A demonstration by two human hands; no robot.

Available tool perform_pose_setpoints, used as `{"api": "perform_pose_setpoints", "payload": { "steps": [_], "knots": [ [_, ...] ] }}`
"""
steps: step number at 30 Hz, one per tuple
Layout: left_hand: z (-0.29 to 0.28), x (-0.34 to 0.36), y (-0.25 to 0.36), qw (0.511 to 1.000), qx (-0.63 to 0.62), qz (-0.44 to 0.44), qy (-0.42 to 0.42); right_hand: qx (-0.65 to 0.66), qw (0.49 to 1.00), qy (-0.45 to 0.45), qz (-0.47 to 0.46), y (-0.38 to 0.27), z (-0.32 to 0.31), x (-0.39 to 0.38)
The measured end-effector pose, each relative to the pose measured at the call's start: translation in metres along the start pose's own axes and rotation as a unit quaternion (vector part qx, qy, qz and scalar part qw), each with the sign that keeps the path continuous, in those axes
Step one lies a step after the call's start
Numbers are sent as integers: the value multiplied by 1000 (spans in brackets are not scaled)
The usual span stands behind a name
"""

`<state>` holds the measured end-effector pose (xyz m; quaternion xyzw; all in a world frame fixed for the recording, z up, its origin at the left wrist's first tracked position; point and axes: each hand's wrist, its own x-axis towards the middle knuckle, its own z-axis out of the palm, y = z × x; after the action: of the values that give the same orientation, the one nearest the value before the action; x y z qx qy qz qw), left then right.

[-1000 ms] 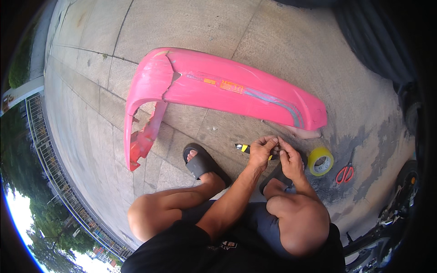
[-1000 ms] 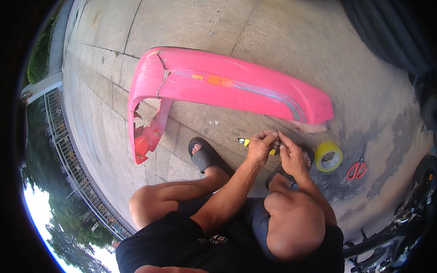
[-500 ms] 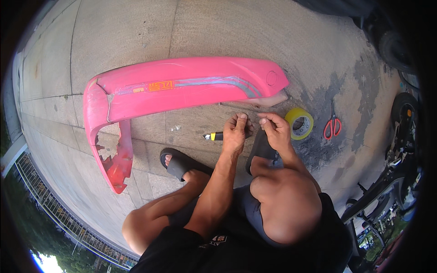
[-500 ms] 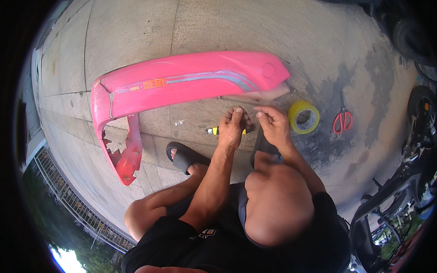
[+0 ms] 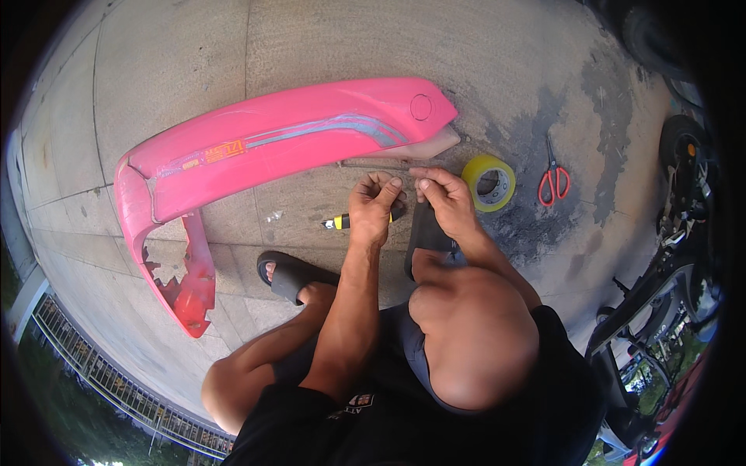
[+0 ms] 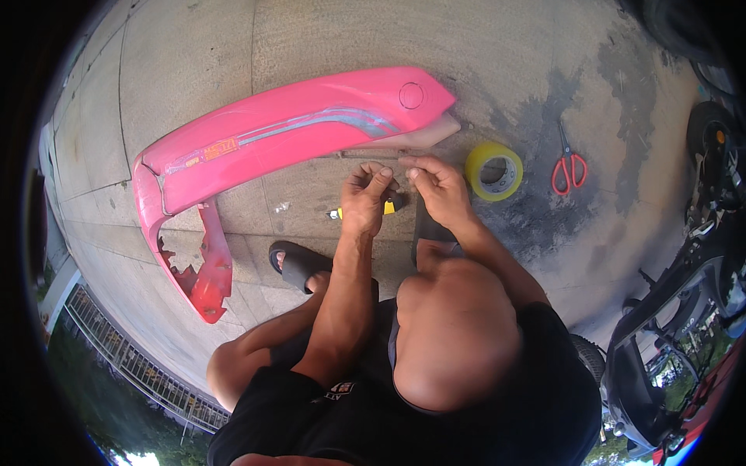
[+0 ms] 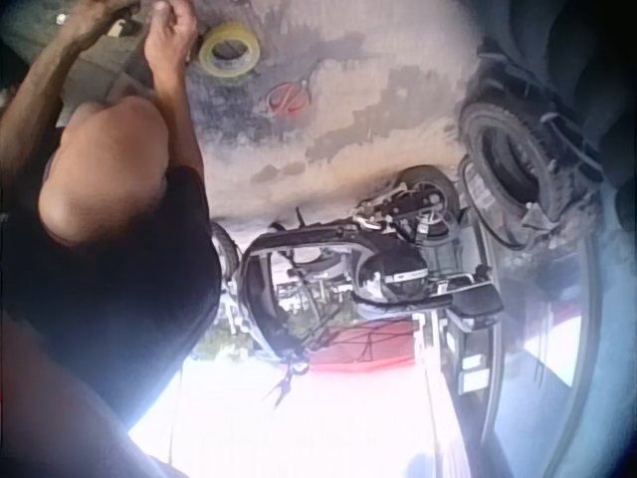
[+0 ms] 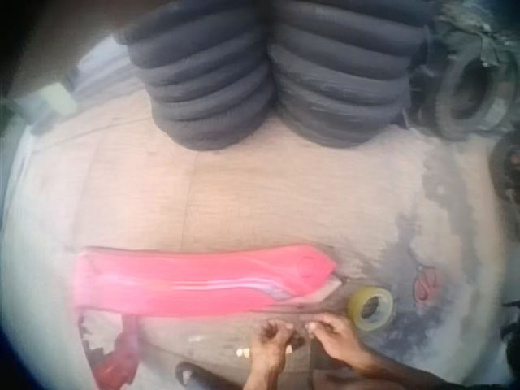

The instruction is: The person sits on the ground and applies clear tape to a pink motorcycle fender using a utility knife to cut the tape. They then walk inside, wash their hands at a sink, dry them with a red cloth, and return outside to continue applying tape to the fender.

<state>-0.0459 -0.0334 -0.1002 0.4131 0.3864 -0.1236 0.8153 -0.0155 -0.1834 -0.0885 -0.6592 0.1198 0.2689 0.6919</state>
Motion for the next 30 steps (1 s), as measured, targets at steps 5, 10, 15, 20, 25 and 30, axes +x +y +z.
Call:
{"api": "perform_pose_setpoints", "payload": {
  "steps": [5, 10, 15, 20, 25, 30],
  "knots": [
    [2, -2, 5, 1000, 2, 9, 4, 125, 991, -38, 29, 2, 1, 0],
    [1, -4, 11, 998, 52, 15, -20, 114, 988, -98, 21, -6, -3, 0],
    [4, -3, 18, 996, 78, 38, -9, 112, 983, -138, 38, -14, -8, 0],
    [10, -6, 26, 996, 49, -35, -72, 107, 972, -197, 71, -15, -8, -1],
    [11, -8, 20, 996, -5, -31, -86, 67, 973, -207, 80, -18, -2, -3],
    [-2, 0, 14, 999, 19, -6, -34, 91, 970, -217, 58, -22, -1, -3]
  ]
}}
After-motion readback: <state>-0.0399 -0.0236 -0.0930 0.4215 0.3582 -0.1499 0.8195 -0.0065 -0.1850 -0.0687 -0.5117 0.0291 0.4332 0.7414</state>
